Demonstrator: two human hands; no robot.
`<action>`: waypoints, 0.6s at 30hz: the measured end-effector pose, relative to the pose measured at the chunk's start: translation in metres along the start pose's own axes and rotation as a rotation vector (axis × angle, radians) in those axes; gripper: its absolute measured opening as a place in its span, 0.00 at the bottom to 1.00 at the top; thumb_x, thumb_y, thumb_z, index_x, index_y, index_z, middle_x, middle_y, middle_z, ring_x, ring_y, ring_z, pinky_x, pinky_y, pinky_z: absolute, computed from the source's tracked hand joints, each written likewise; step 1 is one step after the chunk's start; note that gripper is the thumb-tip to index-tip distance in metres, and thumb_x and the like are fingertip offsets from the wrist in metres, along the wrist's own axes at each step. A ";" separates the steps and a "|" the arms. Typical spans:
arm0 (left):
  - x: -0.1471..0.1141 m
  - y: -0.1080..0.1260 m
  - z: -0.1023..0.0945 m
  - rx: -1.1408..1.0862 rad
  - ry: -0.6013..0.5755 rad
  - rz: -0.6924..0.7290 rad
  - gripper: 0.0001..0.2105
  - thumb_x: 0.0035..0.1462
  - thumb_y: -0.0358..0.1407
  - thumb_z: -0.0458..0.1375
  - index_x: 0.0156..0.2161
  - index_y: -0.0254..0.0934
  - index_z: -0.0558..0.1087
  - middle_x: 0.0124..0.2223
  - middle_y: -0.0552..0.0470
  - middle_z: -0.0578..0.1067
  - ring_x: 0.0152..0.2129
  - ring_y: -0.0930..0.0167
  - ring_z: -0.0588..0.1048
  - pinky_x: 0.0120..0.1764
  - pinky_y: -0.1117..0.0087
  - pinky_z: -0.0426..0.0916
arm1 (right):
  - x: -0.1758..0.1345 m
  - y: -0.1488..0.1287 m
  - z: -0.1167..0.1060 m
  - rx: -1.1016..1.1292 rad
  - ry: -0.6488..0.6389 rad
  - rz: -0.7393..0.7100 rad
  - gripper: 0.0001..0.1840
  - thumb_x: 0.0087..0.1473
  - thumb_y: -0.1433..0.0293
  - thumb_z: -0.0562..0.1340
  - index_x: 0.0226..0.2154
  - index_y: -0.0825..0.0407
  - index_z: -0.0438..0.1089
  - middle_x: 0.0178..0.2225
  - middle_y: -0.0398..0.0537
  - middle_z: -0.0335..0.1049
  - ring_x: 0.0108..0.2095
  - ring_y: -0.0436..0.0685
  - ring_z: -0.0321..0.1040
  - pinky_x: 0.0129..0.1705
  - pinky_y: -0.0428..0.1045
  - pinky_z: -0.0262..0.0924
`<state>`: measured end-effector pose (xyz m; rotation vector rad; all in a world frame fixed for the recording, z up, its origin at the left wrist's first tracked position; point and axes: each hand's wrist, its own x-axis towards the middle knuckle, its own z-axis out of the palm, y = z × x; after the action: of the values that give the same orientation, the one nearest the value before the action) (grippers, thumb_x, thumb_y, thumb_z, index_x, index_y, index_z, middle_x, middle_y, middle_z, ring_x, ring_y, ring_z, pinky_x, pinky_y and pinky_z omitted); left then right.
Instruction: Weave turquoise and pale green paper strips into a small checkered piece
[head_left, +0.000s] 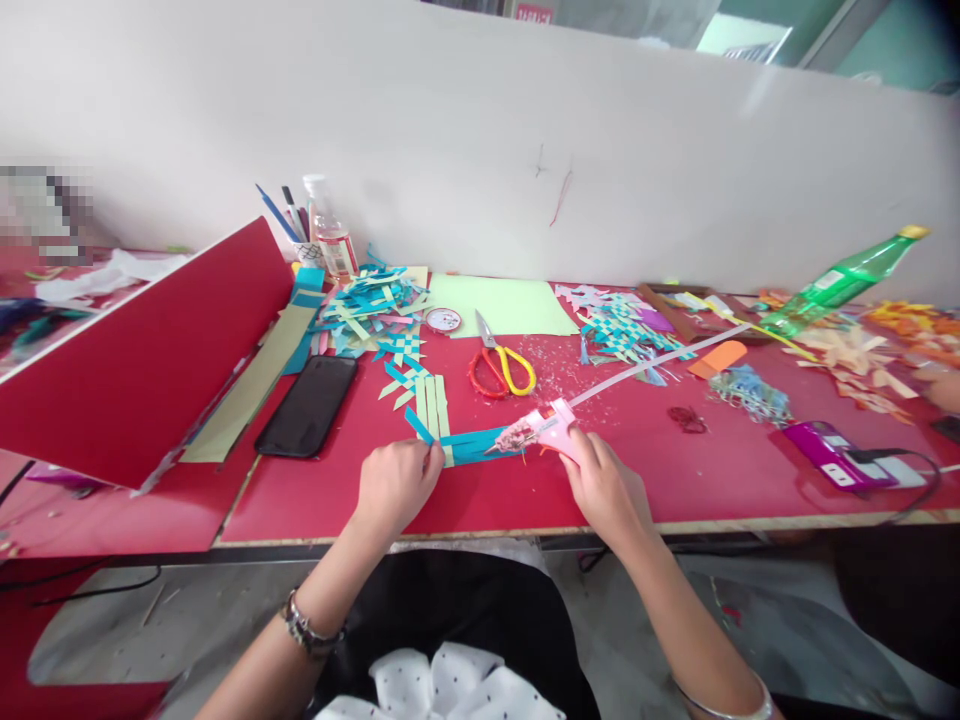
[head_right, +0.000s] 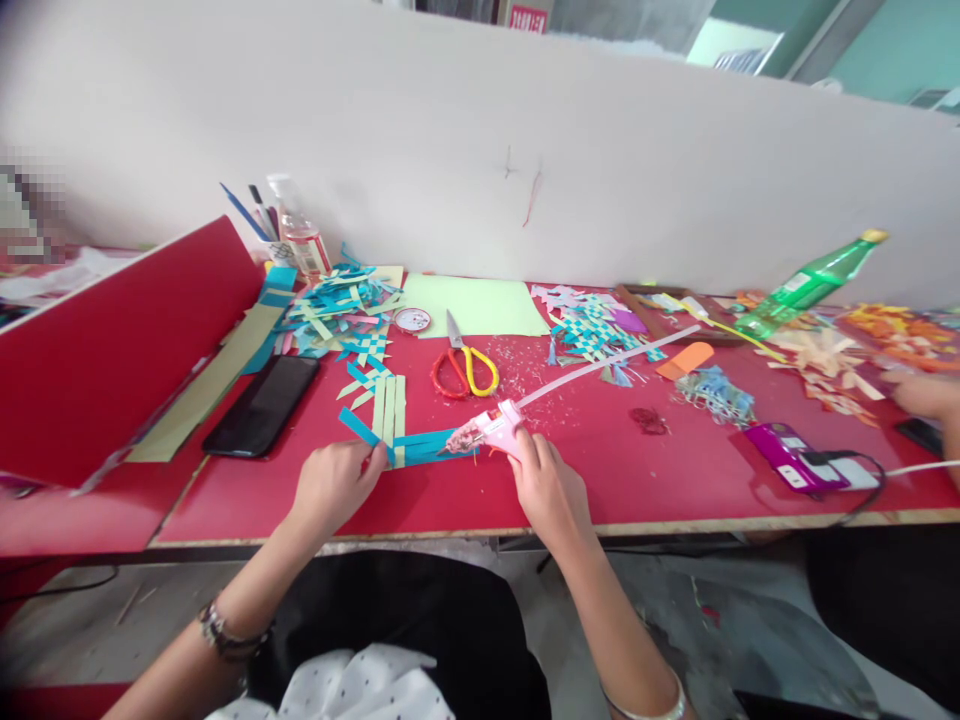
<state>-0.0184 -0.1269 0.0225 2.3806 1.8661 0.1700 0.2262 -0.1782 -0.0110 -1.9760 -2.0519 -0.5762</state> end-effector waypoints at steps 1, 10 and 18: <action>0.000 0.000 0.000 -0.001 0.000 0.002 0.22 0.56 0.41 0.39 0.21 0.33 0.69 0.22 0.47 0.72 0.19 0.70 0.69 0.19 0.73 0.44 | -0.001 0.002 0.001 -0.010 0.001 0.001 0.18 0.55 0.67 0.46 0.46 0.56 0.58 0.36 0.53 0.67 0.33 0.54 0.66 0.24 0.44 0.57; 0.000 -0.001 0.002 -0.001 0.012 0.008 0.22 0.56 0.41 0.39 0.21 0.34 0.68 0.21 0.49 0.72 0.18 0.70 0.69 0.19 0.73 0.43 | -0.003 0.010 -0.005 -0.059 -0.027 0.028 0.18 0.55 0.68 0.47 0.46 0.57 0.58 0.36 0.52 0.66 0.33 0.54 0.65 0.24 0.45 0.56; -0.001 -0.001 0.001 -0.004 0.013 0.007 0.22 0.56 0.41 0.39 0.20 0.34 0.67 0.21 0.49 0.71 0.18 0.70 0.69 0.19 0.73 0.43 | -0.005 0.022 -0.017 -0.127 -0.073 0.071 0.17 0.54 0.68 0.49 0.46 0.57 0.58 0.34 0.50 0.66 0.31 0.54 0.65 0.22 0.45 0.55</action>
<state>-0.0196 -0.1276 0.0215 2.3895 1.8613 0.1894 0.2466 -0.1901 0.0046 -2.1621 -2.0236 -0.6437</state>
